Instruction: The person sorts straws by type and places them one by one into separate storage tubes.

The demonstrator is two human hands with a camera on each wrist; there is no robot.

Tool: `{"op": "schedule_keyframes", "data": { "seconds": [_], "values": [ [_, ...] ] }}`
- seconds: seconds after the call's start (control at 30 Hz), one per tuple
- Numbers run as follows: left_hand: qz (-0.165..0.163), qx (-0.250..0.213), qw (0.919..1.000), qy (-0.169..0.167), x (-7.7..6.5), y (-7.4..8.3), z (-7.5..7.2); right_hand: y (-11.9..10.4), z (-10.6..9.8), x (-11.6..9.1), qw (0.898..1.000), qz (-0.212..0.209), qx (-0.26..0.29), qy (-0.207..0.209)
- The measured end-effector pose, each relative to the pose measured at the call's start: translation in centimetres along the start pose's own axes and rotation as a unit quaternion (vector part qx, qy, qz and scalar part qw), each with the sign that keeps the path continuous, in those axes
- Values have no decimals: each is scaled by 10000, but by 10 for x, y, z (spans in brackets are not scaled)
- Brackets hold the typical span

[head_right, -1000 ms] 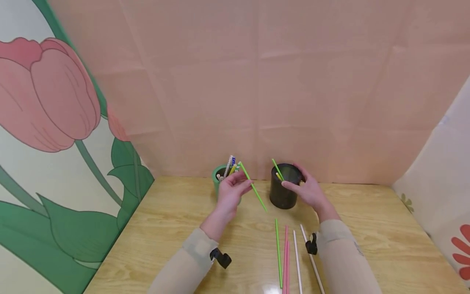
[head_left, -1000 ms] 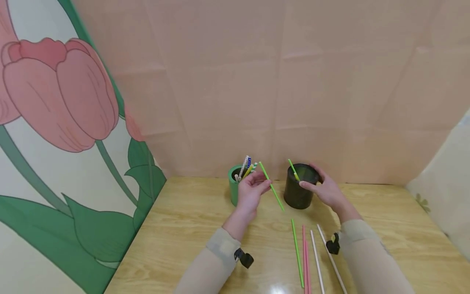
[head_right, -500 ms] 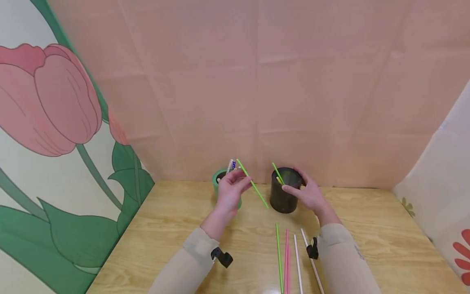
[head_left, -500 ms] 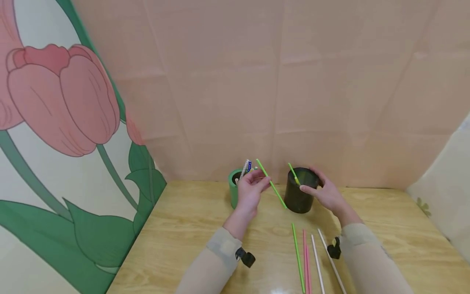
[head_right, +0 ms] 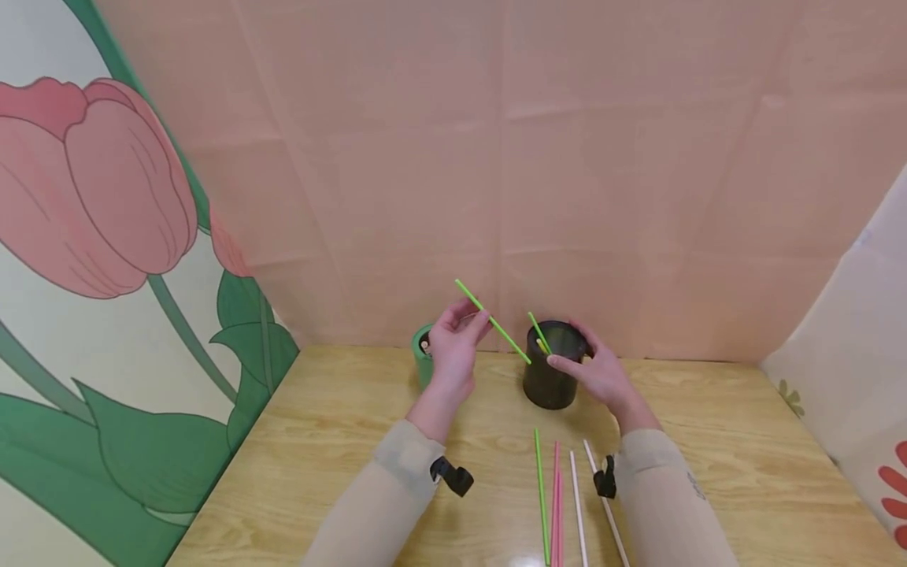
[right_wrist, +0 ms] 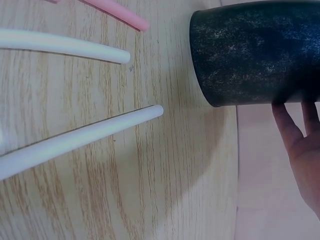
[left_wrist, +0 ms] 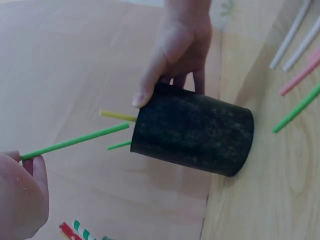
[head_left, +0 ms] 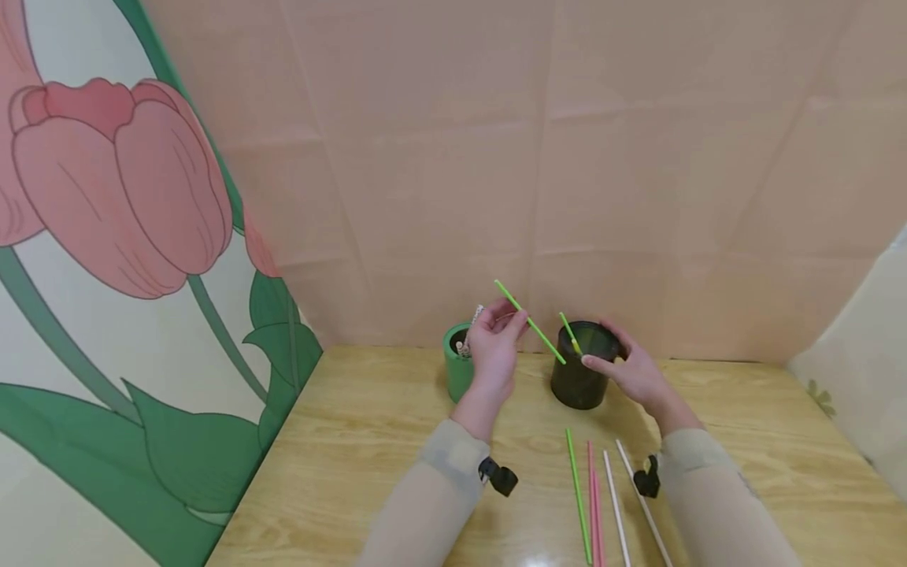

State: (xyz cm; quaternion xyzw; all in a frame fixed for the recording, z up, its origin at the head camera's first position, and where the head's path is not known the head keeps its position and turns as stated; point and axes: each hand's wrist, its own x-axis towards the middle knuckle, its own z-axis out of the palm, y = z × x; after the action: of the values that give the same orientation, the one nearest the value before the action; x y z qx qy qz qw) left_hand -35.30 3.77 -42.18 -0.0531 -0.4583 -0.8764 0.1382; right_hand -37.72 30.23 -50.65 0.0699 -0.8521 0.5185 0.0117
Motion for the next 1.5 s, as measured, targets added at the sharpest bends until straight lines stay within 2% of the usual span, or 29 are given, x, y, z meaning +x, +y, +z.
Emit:
{"op": "schedule_keyframes", "data": {
  "seconds": [0.23, 0.47, 0.67, 0.8, 0.9, 1.03, 1.27, 1.5],
  "values": [
    [171, -245, 9982, 528, 12, -6, 23, -2, -2, -3, 10000, 29, 32, 14],
    [430, 37, 9956, 829, 20, -22, 31, -2, 0, -2, 10000, -72, -55, -16],
    [547, 523, 9931, 894, 20, -38, 29, 0, 2, 0, 9998, -160, -47, 68],
    [417, 761, 9924, 871, 18, -46, 29, 0, 1, 2, 9997, -219, -52, 105],
    [199, 858, 9929, 802, 17, -52, 28, 0, 0, 3, 9996, -231, -32, 131],
    [77, 924, 9930, 736, 14, -57, 28, 0, 1, 3, 9996, -218, -48, 162],
    [135, 911, 9936, 659, 12, -65, 30, 1, 1, 2, 9994, -225, -104, 226],
    [158, 1180, 9913, 553, 9, -70, 33, 1, 0, 2, 9995, -212, -69, 241]
  ]
}}
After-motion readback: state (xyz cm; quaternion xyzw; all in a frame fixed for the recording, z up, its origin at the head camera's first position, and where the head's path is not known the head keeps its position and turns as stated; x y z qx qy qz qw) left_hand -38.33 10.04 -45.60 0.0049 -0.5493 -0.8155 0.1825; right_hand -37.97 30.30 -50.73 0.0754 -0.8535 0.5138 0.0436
